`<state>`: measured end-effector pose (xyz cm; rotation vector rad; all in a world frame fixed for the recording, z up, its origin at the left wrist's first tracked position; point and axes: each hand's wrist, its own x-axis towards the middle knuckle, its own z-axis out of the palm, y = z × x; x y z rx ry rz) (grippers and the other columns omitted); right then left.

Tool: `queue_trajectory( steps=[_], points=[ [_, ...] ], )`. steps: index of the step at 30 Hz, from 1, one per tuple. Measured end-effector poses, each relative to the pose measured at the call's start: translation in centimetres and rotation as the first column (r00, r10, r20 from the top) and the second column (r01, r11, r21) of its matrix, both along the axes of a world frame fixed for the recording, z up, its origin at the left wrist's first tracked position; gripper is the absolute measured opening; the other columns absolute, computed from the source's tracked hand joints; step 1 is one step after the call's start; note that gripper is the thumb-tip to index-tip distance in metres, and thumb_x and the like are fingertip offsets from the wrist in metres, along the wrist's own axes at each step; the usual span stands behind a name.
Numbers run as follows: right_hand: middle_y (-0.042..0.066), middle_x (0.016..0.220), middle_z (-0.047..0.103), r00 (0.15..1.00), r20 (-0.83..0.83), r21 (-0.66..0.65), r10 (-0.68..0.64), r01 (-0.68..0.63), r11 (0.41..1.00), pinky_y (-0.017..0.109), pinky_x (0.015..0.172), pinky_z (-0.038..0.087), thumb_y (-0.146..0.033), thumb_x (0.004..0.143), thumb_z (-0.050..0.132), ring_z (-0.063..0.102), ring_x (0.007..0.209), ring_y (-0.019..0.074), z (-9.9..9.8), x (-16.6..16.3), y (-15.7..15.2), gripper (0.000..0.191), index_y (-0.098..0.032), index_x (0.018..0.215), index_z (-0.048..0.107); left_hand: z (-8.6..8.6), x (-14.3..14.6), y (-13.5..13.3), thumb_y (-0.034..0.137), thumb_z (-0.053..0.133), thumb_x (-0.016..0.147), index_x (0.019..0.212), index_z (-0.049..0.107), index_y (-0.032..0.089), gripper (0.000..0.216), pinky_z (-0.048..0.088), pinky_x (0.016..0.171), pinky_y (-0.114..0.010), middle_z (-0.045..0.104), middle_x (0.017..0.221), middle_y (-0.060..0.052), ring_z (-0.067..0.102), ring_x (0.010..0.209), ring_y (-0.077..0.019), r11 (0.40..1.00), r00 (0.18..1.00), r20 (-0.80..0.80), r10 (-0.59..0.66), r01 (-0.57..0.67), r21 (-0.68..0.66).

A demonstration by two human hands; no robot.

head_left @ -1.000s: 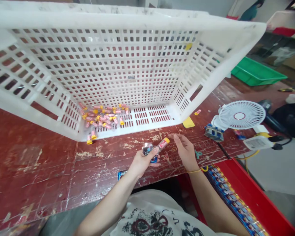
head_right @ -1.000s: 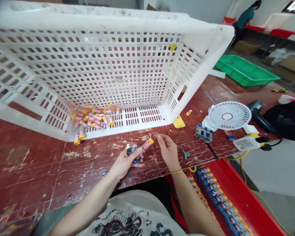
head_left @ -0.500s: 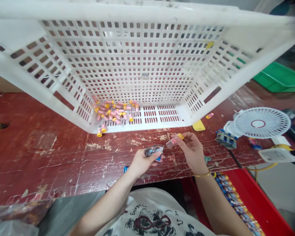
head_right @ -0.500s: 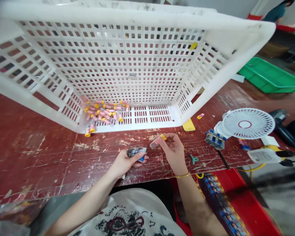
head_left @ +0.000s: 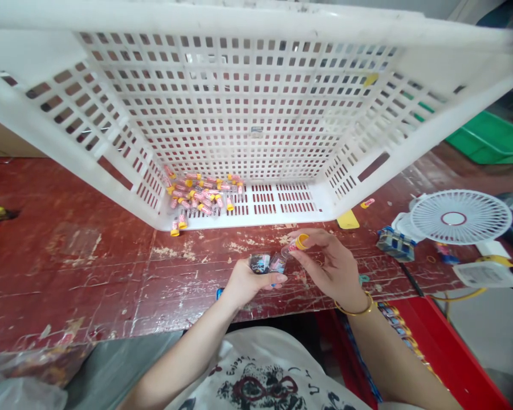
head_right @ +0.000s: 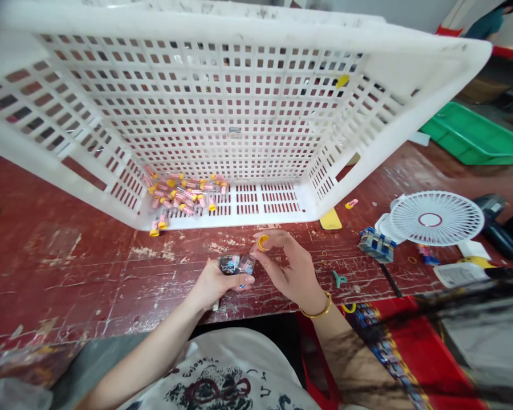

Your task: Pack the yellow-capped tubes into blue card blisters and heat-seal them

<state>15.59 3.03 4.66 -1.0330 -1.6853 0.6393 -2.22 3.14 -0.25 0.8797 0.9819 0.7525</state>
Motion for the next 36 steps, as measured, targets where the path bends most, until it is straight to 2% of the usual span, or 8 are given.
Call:
queue_trajectory(
  steps=[4,8,13,16,19,24,29,36],
  points=[
    [0.006,0.102,0.065,0.994,-0.101,-0.123,0.045,-0.057,0.991,0.037,0.083,0.053,-0.017,0.079,0.066,0.064,0.095,0.0194,-0.8,-0.2,0.4,0.018,-0.022,0.092,0.055,-0.1,0.1,-0.1,0.026,0.084,0.057,0.069,0.068,0.012,0.024,0.048,0.054,-0.02,0.068,0.059,-0.001,0.062,0.056,-0.0115,1.0,1.0,0.0,-0.003,0.003,-0.019],
    [0.004,0.089,0.067,0.942,-0.336,-0.385,0.017,-0.154,0.91,0.033,0.078,0.056,-0.028,0.077,0.069,0.067,0.087,0.0178,-2.2,0.0,1.3,0.019,-0.022,0.086,0.054,-0.1,0.1,-0.3,0.028,0.083,0.059,0.07,0.069,0.012,0.025,0.05,0.057,-0.021,0.07,0.064,-0.003,0.064,0.061,-0.0129,0.999,1.0,0.021,-0.02,0.021,-0.032],
    [0.006,0.093,0.068,0.926,-0.37,-0.491,0.082,-0.269,0.829,0.036,0.081,0.055,-0.038,0.081,0.064,0.066,0.09,0.0182,-3.4,-0.3,0.6,0.022,-0.022,0.089,0.052,0.8,0.6,-0.4,0.039,0.077,0.068,0.1,0.07,0.013,0.042,0.057,0.065,-0.031,0.073,0.085,-0.011,0.069,0.074,-0.0191,0.975,0.986,0.164,0.026,0.012,-0.223],
    [0.008,0.115,0.06,0.922,-0.357,-0.445,0.152,-0.311,0.84,0.038,0.086,0.054,-0.034,0.066,0.078,0.061,0.104,0.021,-4.5,-1.4,-1.3,0.059,-0.027,0.111,0.041,1.0,1.3,-0.2,0.039,0.076,0.069,0.107,0.067,0.013,0.046,0.057,0.061,-0.028,0.073,0.084,-0.011,0.068,0.072,-0.0174,0.944,0.965,0.228,0.126,-0.046,-0.326],
    [0.007,0.124,0.049,0.965,-0.257,-0.449,0.051,-0.165,0.878,0.035,0.082,0.056,-0.024,0.054,0.084,0.059,0.106,0.0205,-5.6,-2.5,-2.9,0.083,-0.031,0.118,0.031,1.0,2.1,-0.1,0.04,0.075,0.071,0.093,0.071,0.009,0.038,0.056,0.059,-0.025,0.073,0.079,-0.011,0.066,0.066,-0.0154,0.915,0.951,0.258,0.172,-0.057,-0.399],
    [0.006,0.114,0.054,0.972,-0.234,-0.448,0.029,-0.134,0.884,0.032,0.082,0.054,-0.026,0.061,0.08,0.06,0.097,0.0176,-5.3,-1.9,-2.6,0.067,-0.027,0.113,0.038,1.1,2.4,-0.1,0.041,0.076,0.07,0.084,0.071,0.008,0.037,0.056,0.065,-0.024,0.072,0.072,-0.01,0.066,0.063,-0.014,0.916,0.943,0.302,0.138,-0.006,-0.4],
    [0.003,0.092,0.065,0.921,-0.381,-0.465,-0.079,-0.116,0.878,0.029,0.079,0.052,-0.03,0.08,0.067,0.062,0.084,0.0141,-4.3,0.0,-1.0,0.016,-0.021,0.089,0.057,1.3,1.6,-0.5,0.047,0.073,0.07,0.088,0.071,0.008,0.043,0.057,0.068,-0.03,0.073,0.08,-0.013,0.067,0.071,-0.0177,0.946,0.965,0.26,0.011,0.074,-0.317],
    [0.003,0.092,0.071,0.858,-0.5,-0.452,-0.118,-0.142,0.881,0.03,0.079,0.052,-0.025,0.08,0.067,0.065,0.085,0.0152,-4.3,-0.1,-0.5,0.007,-0.021,0.083,0.062,1.4,1.2,-1.1,0.038,0.076,0.071,0.089,0.071,0.01,0.034,0.059,0.067,-0.032,0.072,0.081,-0.01,0.065,0.07,-0.0158,0.953,0.97,0.24,0.031,0.044,-0.299]
  ],
)
